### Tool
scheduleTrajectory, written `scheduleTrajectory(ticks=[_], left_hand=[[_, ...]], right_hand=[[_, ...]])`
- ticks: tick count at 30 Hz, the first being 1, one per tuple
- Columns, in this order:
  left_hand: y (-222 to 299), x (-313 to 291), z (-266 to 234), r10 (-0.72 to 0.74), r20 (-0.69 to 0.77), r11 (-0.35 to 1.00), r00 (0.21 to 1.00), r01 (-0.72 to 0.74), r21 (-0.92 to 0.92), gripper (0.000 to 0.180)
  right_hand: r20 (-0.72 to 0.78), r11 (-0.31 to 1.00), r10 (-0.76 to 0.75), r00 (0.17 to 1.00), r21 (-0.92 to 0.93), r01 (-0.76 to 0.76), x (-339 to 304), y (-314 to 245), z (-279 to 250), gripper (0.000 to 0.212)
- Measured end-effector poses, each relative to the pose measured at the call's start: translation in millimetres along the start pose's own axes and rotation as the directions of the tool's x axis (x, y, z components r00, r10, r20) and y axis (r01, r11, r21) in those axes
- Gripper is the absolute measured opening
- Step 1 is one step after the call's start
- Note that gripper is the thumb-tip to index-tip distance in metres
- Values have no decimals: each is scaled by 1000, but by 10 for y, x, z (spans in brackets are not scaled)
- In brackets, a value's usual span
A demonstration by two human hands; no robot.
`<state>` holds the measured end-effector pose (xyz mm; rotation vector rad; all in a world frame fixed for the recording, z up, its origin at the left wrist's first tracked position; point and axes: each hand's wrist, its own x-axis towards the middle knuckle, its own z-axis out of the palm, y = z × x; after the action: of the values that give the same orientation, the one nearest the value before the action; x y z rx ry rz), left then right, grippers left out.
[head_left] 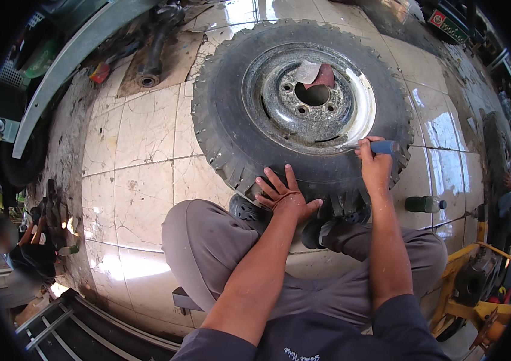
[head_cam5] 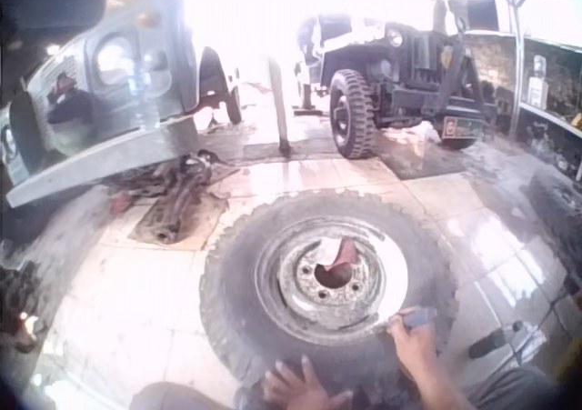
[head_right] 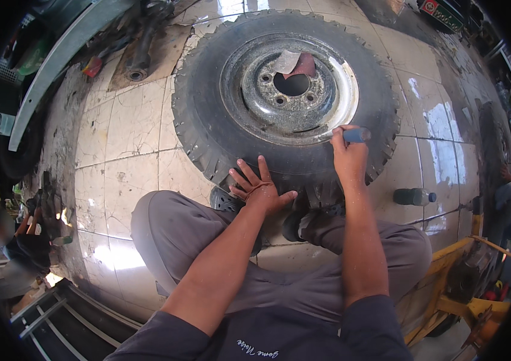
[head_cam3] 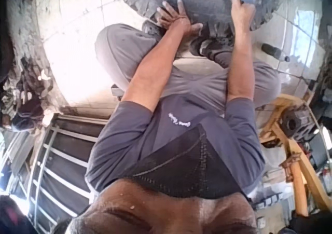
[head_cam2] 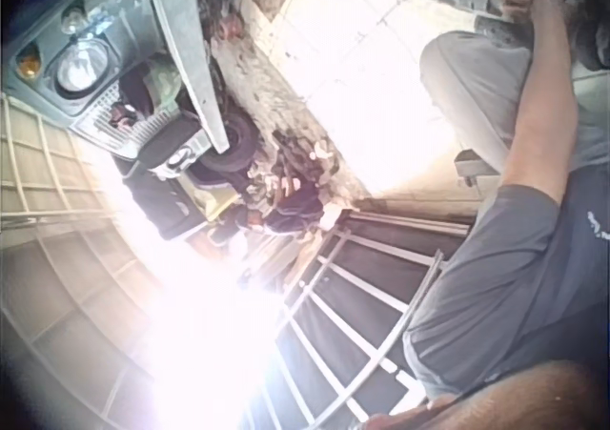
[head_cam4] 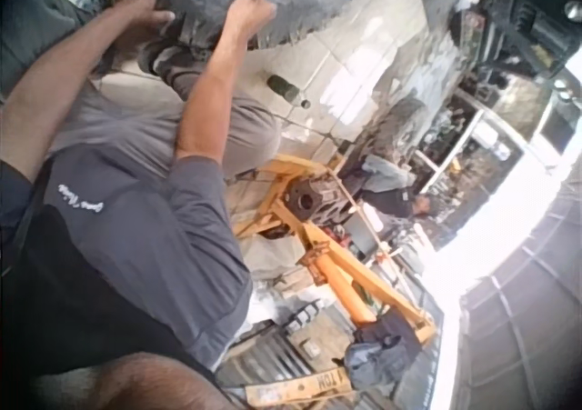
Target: The person sits on the floor and uses a blue-handled scraper to clean the inner rim of a large tire. They repeatedly scrape the metal surface to remove dirt and grime.
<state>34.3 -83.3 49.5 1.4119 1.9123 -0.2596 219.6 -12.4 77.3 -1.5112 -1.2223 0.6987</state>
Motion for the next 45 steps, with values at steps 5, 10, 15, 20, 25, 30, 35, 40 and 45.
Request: scheduleTrajectory(ticks=[5,10,15,20,25,30,35,40,45], left_hand=[[-59,11,37,-10,-15,1000,1000,9,-24,137],[2,3,-23,17,9,1000,1000,-17,-16,136],[-84,22,28,18,-3,998,1000,-18,-54,136],[-10,-24,-123,16,102,1000,995,-14,-22,136],[-35,-24,-121,-10,98,999,995,13,-32,136],[-29,15,-118,14,136,999,991,-8,-46,141],[-90,36,-31,32,80,997,996,-27,-67,144],[-42,45,-28,53,91,997,994,-47,-67,142],[-101,27,-9,47,53,995,997,-42,-92,142]], right_hand=[[-14,996,-77,997,49,78,-19,-327,30,19],[165,973,32,986,-230,7,303,-296,14,26],[157,975,34,987,-220,2,446,-496,68,27],[192,956,93,977,-293,-33,387,-282,120,28],[206,974,73,976,-226,-25,424,-425,222,29],[250,924,128,960,-383,-24,649,-386,324,27],[220,934,82,972,-358,2,775,-552,347,31],[235,874,90,968,-485,36,872,-166,381,33],[210,900,73,975,-436,26,835,-545,392,35]])
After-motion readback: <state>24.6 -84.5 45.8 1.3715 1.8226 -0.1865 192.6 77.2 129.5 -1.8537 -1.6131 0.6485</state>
